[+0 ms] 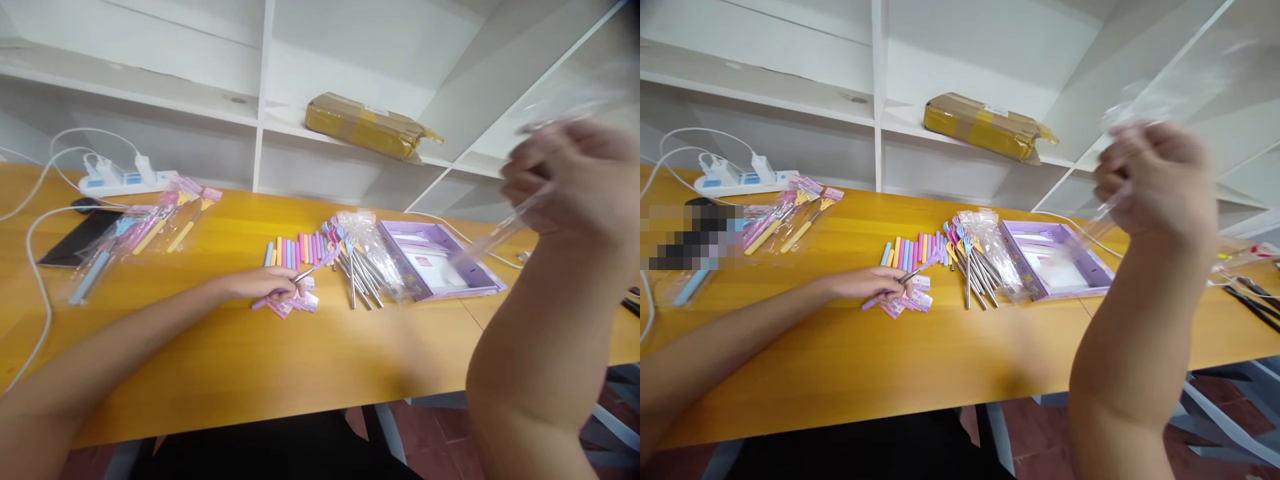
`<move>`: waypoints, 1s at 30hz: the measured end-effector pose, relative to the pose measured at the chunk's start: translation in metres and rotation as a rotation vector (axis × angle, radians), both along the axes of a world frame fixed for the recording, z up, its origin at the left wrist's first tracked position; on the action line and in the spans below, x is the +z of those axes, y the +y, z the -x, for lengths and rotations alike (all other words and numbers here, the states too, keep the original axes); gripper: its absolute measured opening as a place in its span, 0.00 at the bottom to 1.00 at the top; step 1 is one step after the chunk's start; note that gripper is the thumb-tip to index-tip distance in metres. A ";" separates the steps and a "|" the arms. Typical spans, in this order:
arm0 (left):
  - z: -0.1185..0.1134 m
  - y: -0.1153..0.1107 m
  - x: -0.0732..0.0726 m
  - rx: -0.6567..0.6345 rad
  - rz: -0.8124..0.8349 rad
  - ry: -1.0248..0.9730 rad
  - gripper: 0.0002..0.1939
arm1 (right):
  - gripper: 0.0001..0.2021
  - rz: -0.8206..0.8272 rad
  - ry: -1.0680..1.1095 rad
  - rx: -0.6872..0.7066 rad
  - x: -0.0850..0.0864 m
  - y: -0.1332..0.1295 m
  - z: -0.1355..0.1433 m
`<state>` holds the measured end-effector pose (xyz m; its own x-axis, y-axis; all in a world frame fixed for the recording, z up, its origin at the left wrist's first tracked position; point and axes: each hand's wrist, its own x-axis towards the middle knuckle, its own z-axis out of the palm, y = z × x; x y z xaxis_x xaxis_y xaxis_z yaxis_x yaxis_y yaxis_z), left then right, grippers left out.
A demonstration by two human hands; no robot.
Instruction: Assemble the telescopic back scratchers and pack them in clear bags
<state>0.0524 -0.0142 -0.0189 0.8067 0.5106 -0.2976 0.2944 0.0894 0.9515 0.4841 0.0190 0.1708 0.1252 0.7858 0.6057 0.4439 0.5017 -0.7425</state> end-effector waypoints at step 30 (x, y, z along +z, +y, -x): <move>-0.024 -0.056 0.004 0.107 -1.253 0.459 0.06 | 0.28 0.557 0.003 0.688 -0.195 -0.114 0.218</move>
<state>0.0763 -0.0699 -0.0151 0.6999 0.6904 0.1827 0.6537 -0.7224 0.2256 0.2659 -0.0946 -0.0242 -0.4830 0.8683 0.1130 0.1747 0.2221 -0.9592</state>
